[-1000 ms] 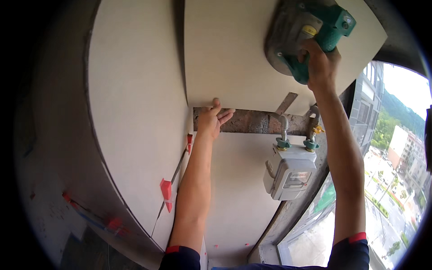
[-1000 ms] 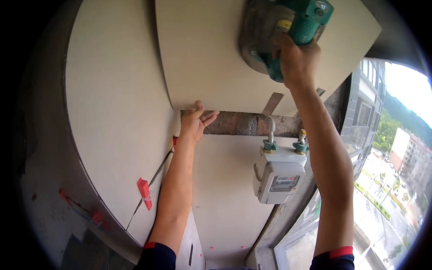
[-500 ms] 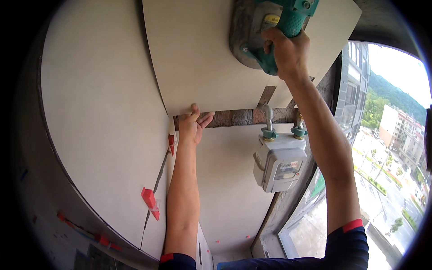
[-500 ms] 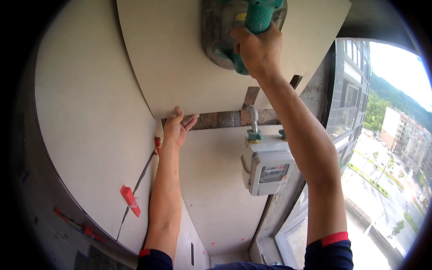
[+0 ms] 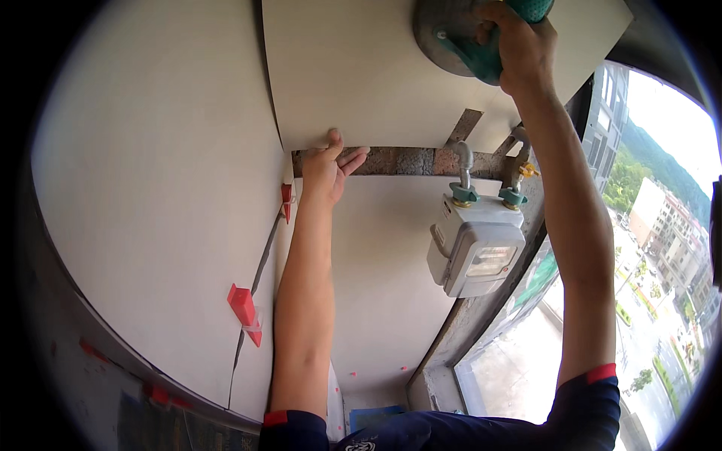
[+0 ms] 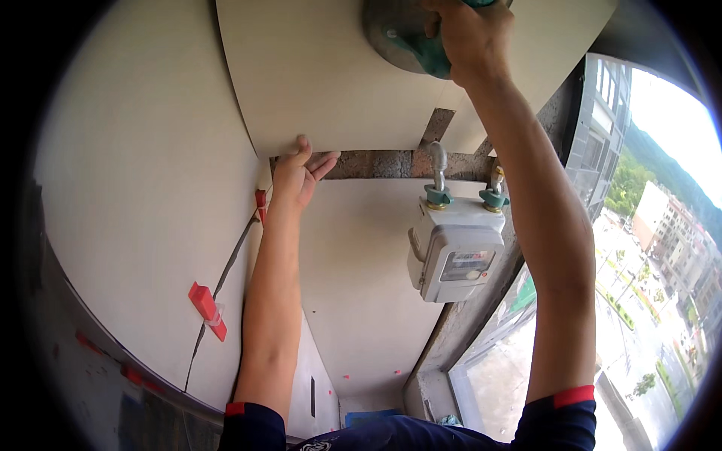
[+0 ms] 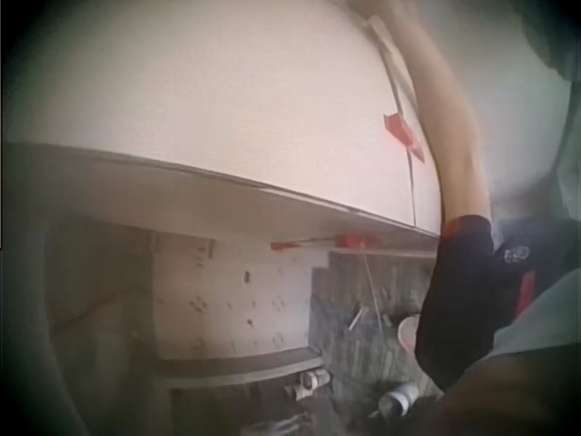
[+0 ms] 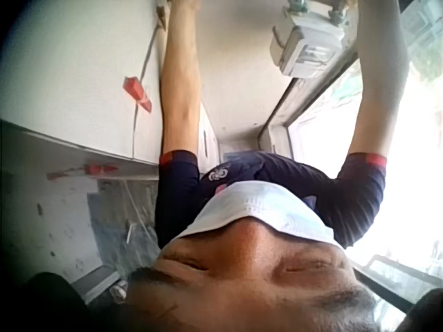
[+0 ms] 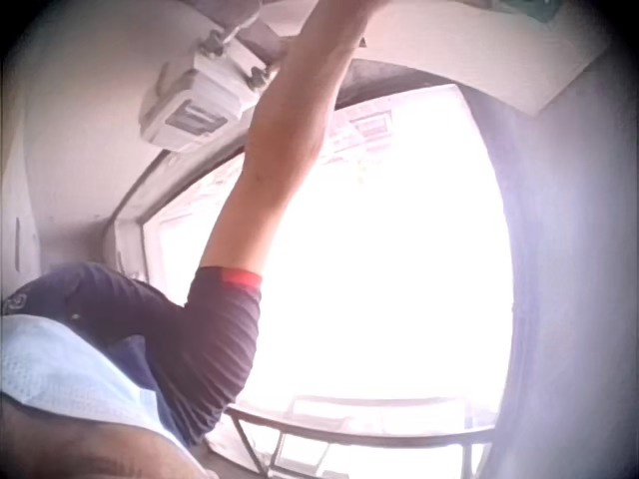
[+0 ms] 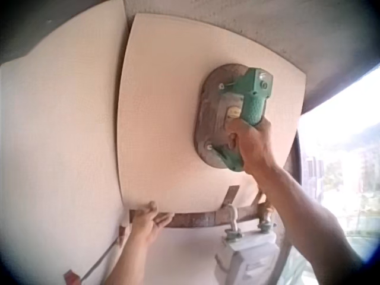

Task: The person cuts a tile using a circular saw, wipes the tile surface, and uses a suction cup tool to position and install the tile onto a wall.

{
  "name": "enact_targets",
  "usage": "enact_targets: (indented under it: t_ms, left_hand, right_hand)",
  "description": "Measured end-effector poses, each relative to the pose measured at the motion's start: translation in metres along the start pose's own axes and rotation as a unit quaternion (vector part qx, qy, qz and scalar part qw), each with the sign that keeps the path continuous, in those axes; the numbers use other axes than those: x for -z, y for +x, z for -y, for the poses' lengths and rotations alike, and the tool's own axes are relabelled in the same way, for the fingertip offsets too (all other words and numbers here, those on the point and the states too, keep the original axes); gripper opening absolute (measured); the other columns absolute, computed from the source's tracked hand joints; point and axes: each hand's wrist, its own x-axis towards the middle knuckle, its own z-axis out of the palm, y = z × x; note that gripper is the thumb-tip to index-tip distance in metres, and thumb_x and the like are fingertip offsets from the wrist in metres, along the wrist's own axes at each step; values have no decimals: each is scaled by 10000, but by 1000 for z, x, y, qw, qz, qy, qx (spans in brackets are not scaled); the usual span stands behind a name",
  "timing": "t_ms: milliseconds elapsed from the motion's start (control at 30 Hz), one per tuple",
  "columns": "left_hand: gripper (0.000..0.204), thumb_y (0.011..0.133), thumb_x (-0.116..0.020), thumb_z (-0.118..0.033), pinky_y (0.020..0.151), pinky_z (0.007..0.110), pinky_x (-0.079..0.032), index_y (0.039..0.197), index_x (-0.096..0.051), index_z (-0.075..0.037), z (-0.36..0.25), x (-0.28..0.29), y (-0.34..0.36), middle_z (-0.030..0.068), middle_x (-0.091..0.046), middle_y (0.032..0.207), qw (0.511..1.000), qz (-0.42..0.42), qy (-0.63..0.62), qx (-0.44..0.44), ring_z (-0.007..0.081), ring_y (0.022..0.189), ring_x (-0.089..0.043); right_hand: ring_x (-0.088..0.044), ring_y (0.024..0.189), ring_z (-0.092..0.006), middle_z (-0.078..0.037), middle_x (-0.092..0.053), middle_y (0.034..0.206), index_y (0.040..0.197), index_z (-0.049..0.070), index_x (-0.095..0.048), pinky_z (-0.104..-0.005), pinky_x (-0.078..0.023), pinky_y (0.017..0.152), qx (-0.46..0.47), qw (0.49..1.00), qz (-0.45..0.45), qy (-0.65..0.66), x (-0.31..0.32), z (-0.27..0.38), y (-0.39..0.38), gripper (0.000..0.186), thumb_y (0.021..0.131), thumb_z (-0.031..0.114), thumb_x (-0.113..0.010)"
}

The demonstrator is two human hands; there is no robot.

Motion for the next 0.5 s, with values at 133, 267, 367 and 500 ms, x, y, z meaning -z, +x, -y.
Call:
enact_targets:
  t_ms: [133,267,367,500]
  left_hand:
    - [22,969,-556,-130,825,379,-582,966,-568,-111,0,-2,2,7,-547,1087,1000,-18,-4,0,333,939,-670]
    - [49,965,-565,-137,806,376,-588,1002,-573,-106,2,0,4,9,-540,1110,999,-32,-1,4,337,928,-672]
    - [62,962,-572,-140,804,377,-589,1015,-570,-108,1,-2,6,12,-545,1104,1000,-21,0,-1,338,924,-672]
    - [57,956,-581,-138,796,382,-592,1004,-566,-113,-2,-6,5,9,-557,1076,1000,-27,0,6,340,925,-673]
  right_hand:
    - [-509,492,-158,-50,-544,624,783,7,-605,-299,-400,464,-29,999,-18,0,-9,4,-1,85,721,65,-615]
    - [-507,496,-164,-58,-546,624,782,1,-604,-303,-409,481,5,1000,-3,7,-11,-15,1,85,726,66,-607]
    - [-526,512,-162,-54,-557,635,775,14,-605,-309,-415,481,-10,999,22,21,-5,-22,9,87,725,85,-613]
    - [-564,493,-141,-61,-601,549,666,1,-638,-296,-437,467,37,999,21,11,5,-31,24,156,727,139,-674]
